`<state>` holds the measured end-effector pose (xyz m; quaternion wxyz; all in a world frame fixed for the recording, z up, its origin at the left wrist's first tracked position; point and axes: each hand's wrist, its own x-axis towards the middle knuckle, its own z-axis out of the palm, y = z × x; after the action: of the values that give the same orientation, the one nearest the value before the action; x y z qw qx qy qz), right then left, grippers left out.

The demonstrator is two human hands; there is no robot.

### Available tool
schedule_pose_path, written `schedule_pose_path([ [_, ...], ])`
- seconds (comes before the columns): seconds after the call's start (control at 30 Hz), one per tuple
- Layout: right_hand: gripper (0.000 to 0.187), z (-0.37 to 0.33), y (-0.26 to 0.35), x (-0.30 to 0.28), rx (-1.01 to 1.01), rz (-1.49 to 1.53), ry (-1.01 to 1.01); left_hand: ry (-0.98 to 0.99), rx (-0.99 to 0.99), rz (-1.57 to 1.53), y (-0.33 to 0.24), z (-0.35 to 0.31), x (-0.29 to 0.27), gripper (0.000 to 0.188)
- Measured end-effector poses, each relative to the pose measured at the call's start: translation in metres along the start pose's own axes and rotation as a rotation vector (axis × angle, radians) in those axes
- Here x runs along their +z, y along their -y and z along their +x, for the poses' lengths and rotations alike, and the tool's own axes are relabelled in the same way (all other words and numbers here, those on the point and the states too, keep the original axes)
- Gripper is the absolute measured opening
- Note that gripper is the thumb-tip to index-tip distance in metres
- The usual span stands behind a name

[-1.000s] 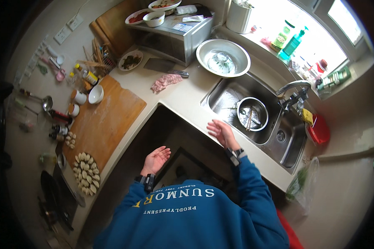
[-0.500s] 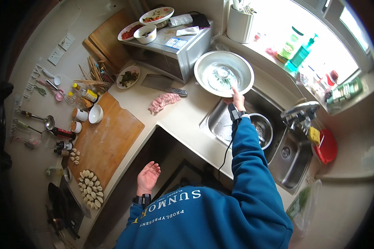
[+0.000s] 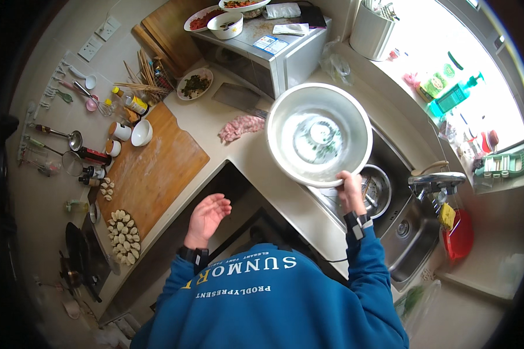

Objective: The person prepares dumpling wrappers by rolling dough balls into thin circles using a rolling pin on a wooden board. They handle dough, a rolling pin, and a bowl, and place finished wrappers on the board.

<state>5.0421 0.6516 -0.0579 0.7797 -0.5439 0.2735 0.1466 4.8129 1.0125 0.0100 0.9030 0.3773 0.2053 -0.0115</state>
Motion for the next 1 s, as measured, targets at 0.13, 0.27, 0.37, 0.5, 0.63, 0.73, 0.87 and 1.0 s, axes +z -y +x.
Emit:
schedule_pose_path([
  [0.13,0.037,-0.052,-0.04,0.021,0.068,0.143,0.216,0.108,0.002,0.025,-0.021,0.022,0.016,0.029],
  [0.27,0.043,-0.078,-0.07,0.045,0.077,0.048,0.211,0.155,-0.016,0.034,-0.028,0.026,0.015,0.027],
  [0.37,0.041,-0.08,-0.082,0.056,0.078,0.014,0.212,0.135,-0.027,0.017,-0.028,0.022,0.006,0.026],
  [0.5,0.044,-0.073,-0.093,0.057,0.062,-0.095,0.232,0.105,-0.027,-0.003,-0.026,0.016,-0.007,0.025],
  [0.63,0.053,-0.067,-0.085,0.055,-0.055,-0.19,0.271,0.063,-0.025,-0.008,-0.023,0.01,-0.022,0.024],
  [0.73,0.081,-0.069,-0.062,0.065,-0.832,-0.995,-0.113,-0.01,-0.026,-0.016,-0.019,0.003,-0.033,0.024],
  [0.87,0.086,-0.073,-0.035,0.107,-1.115,-1.136,0.471,-0.03,-0.038,-0.026,-0.011,0.001,-0.038,0.022],
  [1.0,0.074,-0.072,-0.048,0.157,-1.076,-1.61,0.506,0.031,-0.048,-0.04,-0.006,0.006,-0.031,0.021],
])
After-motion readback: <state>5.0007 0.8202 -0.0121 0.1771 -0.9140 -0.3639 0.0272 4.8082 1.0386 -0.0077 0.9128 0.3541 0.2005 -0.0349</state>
